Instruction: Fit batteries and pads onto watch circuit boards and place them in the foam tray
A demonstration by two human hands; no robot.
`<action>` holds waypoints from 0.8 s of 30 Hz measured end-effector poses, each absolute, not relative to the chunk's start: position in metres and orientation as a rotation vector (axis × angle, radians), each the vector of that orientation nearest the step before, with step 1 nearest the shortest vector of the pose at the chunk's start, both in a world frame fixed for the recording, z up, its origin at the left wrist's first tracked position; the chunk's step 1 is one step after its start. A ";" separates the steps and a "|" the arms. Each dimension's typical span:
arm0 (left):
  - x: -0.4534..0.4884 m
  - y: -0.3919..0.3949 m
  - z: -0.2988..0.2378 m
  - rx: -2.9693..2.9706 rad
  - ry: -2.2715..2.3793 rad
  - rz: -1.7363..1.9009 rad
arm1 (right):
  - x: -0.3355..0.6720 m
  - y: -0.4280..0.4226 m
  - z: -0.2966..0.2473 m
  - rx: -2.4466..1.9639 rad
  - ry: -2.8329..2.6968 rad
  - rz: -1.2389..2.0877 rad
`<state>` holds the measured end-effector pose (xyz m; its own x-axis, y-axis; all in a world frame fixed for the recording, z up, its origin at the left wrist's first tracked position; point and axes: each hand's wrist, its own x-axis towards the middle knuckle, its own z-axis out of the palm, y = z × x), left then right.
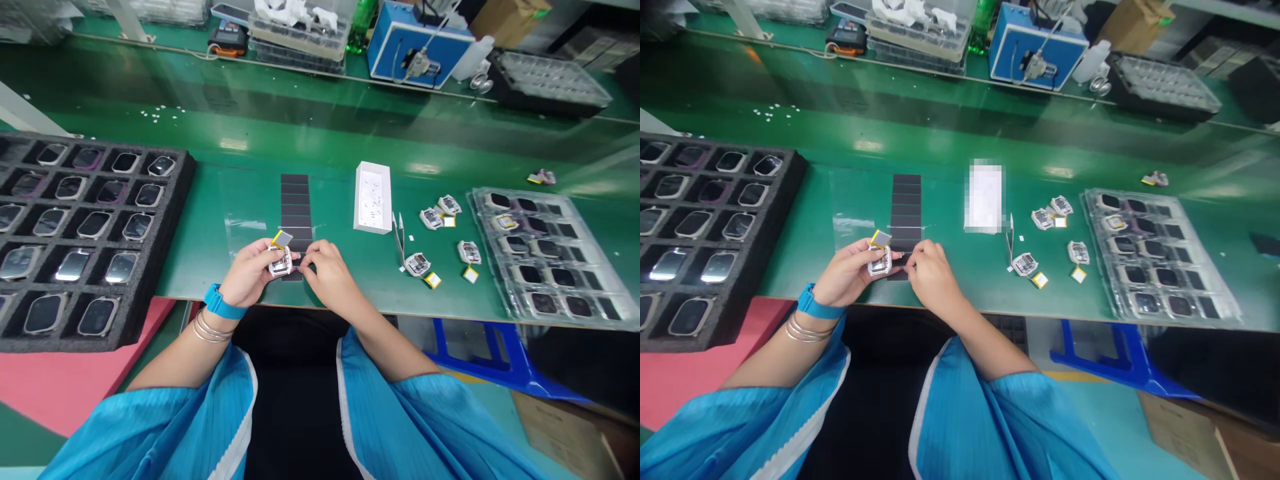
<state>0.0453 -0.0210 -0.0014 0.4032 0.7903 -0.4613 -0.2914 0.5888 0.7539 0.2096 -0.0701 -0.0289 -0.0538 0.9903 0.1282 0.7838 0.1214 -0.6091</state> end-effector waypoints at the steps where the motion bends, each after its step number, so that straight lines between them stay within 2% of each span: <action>1: 0.045 -0.021 -0.002 0.625 0.915 0.749 | 0.209 -0.072 -0.030 -1.691 -1.909 0.505; 6: 0.046 -0.022 -0.002 0.608 0.933 0.776 | 0.216 -0.093 -0.028 -1.404 -2.021 0.350; 10: 0.050 -0.025 -0.001 0.672 0.975 0.793 | 0.223 -0.104 -0.012 -1.169 -1.767 0.113; 12: 0.053 -0.027 -0.001 0.728 0.983 0.802 | 0.224 -0.099 -0.003 -1.154 -1.638 0.262; 15: 0.055 -0.030 -0.002 0.794 0.971 0.824 | 0.222 -0.084 0.004 -1.136 -1.515 0.690; 17: 0.053 -0.031 -0.002 0.800 0.967 0.837 | 0.222 -0.075 0.003 -1.202 -1.464 0.807; 24: 0.045 -0.029 -0.004 0.740 1.012 0.851 | 0.223 -0.078 -0.020 -1.666 -1.753 0.527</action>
